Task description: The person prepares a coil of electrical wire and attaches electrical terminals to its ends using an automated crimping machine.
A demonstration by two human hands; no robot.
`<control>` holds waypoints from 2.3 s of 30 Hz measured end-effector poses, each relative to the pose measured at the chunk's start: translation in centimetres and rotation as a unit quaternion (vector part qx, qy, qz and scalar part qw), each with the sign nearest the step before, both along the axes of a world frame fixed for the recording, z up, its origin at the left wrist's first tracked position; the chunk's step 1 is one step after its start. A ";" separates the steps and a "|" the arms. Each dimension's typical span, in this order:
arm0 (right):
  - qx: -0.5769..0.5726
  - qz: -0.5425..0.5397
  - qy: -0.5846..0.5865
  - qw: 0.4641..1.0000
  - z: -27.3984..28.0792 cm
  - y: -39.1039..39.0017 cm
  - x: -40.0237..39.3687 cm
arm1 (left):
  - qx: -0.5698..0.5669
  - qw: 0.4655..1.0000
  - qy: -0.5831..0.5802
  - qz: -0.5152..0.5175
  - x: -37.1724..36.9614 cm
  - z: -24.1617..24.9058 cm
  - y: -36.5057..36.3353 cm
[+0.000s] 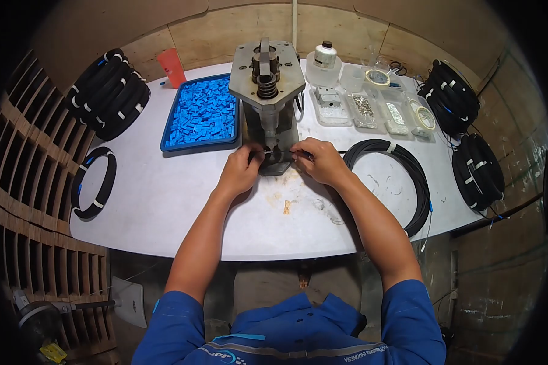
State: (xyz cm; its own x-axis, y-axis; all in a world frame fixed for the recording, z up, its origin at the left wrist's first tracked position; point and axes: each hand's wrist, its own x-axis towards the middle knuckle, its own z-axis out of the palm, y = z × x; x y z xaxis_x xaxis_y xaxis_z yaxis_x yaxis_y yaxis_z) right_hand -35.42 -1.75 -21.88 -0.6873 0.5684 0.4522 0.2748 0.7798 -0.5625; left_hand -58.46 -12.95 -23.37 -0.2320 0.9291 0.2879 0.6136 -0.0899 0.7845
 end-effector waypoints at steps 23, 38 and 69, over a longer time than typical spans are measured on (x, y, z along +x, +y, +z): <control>-0.045 0.033 -0.039 0.998 1.2 0.5 -0.6 | -0.036 0.998 0.011 -0.051 -1.9 0.6 1.2; 0.004 0.038 -0.010 0.999 0.2 0.4 -0.4 | -0.012 0.998 0.017 -0.053 -1.6 0.2 0.9; 0.059 0.019 -0.010 0.998 -0.3 0.6 -0.5 | -0.005 0.998 0.026 -0.057 -1.8 0.2 0.9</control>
State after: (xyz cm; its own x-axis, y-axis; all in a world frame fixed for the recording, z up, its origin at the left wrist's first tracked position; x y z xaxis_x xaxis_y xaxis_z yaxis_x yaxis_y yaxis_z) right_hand -35.95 -1.13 -22.20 -0.7161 0.4857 0.5013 0.2545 0.8504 -0.4605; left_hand -60.23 -12.06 -23.21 -0.1091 0.9516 0.2874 0.6392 -0.1543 0.7534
